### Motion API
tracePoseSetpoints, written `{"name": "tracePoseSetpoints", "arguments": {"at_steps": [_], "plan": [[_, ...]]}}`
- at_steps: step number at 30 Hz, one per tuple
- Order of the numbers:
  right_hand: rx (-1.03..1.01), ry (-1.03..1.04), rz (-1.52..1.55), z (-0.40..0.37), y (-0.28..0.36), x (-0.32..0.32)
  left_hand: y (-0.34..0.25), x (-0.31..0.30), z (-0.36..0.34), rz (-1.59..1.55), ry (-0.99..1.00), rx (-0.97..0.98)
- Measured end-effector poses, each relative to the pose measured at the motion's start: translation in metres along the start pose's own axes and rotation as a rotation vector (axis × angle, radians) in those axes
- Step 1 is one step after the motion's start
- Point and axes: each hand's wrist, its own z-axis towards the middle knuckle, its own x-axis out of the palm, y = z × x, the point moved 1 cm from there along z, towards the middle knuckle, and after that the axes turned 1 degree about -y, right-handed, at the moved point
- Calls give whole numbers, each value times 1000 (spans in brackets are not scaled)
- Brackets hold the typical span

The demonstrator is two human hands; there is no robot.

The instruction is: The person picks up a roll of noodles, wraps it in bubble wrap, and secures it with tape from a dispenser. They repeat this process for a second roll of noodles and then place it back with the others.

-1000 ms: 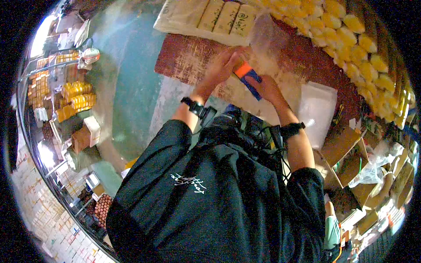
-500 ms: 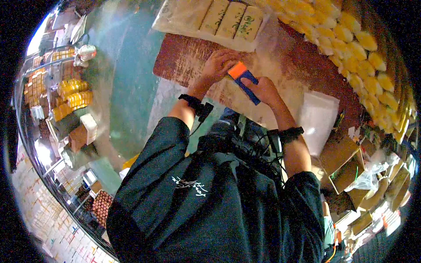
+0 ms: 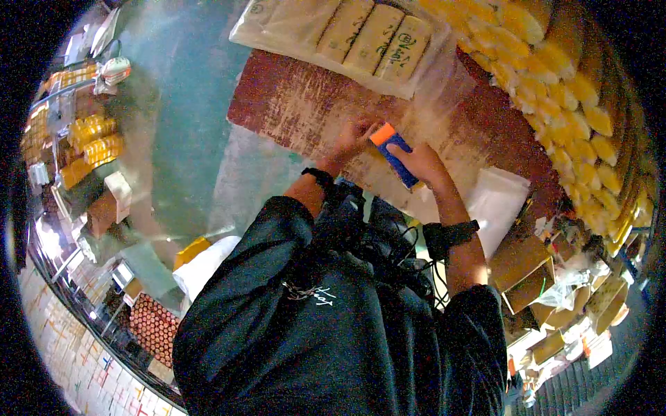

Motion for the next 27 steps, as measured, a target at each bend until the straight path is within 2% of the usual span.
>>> {"name": "tracePoseSetpoints", "arguments": {"at_steps": [1,2,4,5,8,11,13,14,17,20,23,26,27], "plan": [[11,7,-30,-1,3,-4,-2,5,2,-116,-7,-47],[5,14,35,-7,0,-6,19,10,3,100,6,62],[-6,38,155,-5,-7,-8,26,17,2,239,16,154],[53,33,148,1,-10,-8,31,16,2,311,21,202],[210,47,179,13,-35,-10,76,19,9,439,207,-229],[280,132,309,18,-63,-20,17,13,-15,428,134,67],[310,192,363,16,-60,-22,4,20,-35,411,82,202],[253,145,355,11,-47,-21,1,25,-44,404,55,272],[373,292,320,21,-52,-26,-12,44,-57,351,-41,192],[229,105,34,17,-33,-26,-15,58,-52,413,-60,-153],[136,42,-161,30,-35,-31,11,67,-44,346,-154,-41],[186,67,-178,36,-28,-39,22,77,-47,423,-161,-214],[200,83,-144,35,-28,-39,25,79,-48,401,-173,-143]]}}
